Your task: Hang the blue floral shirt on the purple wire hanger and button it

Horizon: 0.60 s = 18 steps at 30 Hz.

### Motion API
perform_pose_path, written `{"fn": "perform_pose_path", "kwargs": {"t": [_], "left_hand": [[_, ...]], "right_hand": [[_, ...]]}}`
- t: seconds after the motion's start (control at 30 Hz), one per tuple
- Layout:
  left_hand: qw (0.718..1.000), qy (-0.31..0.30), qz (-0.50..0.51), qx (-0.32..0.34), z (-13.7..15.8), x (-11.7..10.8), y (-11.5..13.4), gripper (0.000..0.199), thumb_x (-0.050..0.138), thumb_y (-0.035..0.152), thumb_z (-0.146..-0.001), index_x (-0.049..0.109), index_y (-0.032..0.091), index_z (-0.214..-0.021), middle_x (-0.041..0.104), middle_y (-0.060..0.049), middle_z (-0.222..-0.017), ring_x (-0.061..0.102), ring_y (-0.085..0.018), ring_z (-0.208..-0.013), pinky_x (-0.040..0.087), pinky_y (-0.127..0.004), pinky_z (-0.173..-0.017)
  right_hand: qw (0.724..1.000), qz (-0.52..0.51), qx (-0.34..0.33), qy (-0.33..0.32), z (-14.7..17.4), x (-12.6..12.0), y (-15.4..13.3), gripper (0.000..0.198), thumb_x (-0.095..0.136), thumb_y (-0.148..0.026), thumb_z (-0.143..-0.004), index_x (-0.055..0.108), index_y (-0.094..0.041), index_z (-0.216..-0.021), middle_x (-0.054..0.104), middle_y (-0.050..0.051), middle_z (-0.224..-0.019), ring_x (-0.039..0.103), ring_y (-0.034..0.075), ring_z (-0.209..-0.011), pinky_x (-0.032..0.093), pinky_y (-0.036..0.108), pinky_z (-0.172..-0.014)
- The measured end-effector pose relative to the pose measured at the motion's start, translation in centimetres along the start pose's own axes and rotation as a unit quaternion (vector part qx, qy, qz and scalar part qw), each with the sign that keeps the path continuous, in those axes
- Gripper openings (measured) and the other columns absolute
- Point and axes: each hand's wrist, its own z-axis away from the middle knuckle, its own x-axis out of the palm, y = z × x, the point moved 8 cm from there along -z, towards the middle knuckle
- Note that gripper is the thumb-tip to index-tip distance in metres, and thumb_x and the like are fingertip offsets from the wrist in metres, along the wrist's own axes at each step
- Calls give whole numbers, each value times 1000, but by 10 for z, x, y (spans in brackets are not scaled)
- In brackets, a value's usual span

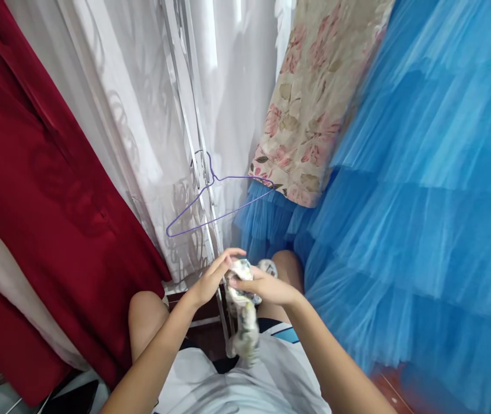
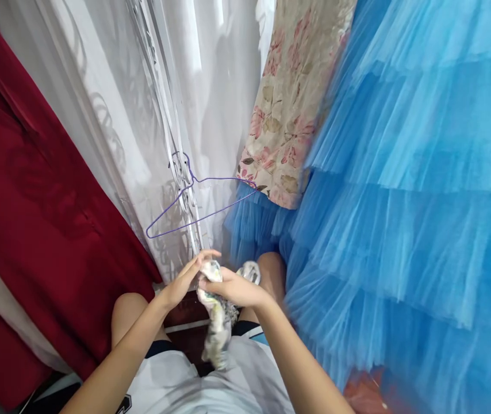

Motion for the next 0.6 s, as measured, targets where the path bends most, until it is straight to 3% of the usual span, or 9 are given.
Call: {"fn": "perform_pose_path", "kwargs": {"t": [0.07, 0.13, 0.23, 0.3, 0.43, 0.53, 0.6], "left_hand": [[995, -56, -17, -79, 23, 4, -36, 56, 36, 61, -95, 65, 19, -117, 66, -8, -107, 59, -23, -102, 46, -35, -92], [985, -75, -95, -122, 46, -5, -66, 52, 52, 63, -87, 70, 16, -101, 68, -6, -97, 59, -22, -89, 48, -32, -81], [967, -67, -226, -101, 66, -45, -85, 44, 55, 56, -88, 71, 16, -77, 66, -5, -83, 57, -19, -76, 46, -30, -72], [948, -32, -312, -54, 70, -90, -80, 42, 51, 47, -93, 72, 18, -72, 67, -7, -84, 59, -21, -84, 46, -33, -82], [877, 34, -480, -2, 62, -183, -53, 30, 48, 34, -92, 76, 29, -102, 68, -6, -109, 58, -24, -105, 37, -42, -102], [822, 104, -560, -7, 48, -236, -22, 35, 42, 31, -93, 72, 26, -111, 68, -8, -113, 58, -26, -108, 39, -43, -99], [794, 160, -586, -7, 36, -259, 2, 37, 39, 31, -95, 69, 25, -117, 67, -9, -117, 58, -28, -109, 42, -40, -93]], "right_hand": [[999, -35, 31, -8, 7, -8, -7, 28, 68, -42, -84, 66, -15, -94, 65, 2, -85, 57, 16, -76, 48, 28, -75], [997, -48, 59, 3, 11, -24, -17, 30, 71, -42, -82, 68, -13, -93, 67, 3, -84, 59, 16, -73, 48, 28, -72], [995, 3, 78, 59, 9, -62, -30, 31, 75, -40, -76, 70, -12, -89, 69, 4, -81, 61, 16, -70, 48, 27, -67], [991, 71, 64, 96, -1, -86, -37, 30, 77, -38, -73, 70, -12, -85, 69, 3, -78, 61, 16, -68, 47, 26, -64], [971, 208, 8, 114, -36, -110, -43, 32, 74, -35, -72, 73, -12, -94, 72, 5, -85, 64, 20, -74, 49, 28, -68], [941, 298, -50, 151, -67, -114, -47, 49, 71, -35, -74, 68, -13, -118, 72, 8, -108, 66, 25, -92, 49, 31, -79], [919, 353, -66, 164, -86, -111, -46, 45, 68, -37, -78, 69, -13, -116, 72, 9, -107, 66, 25, -93, 48, 30, -80]]}}
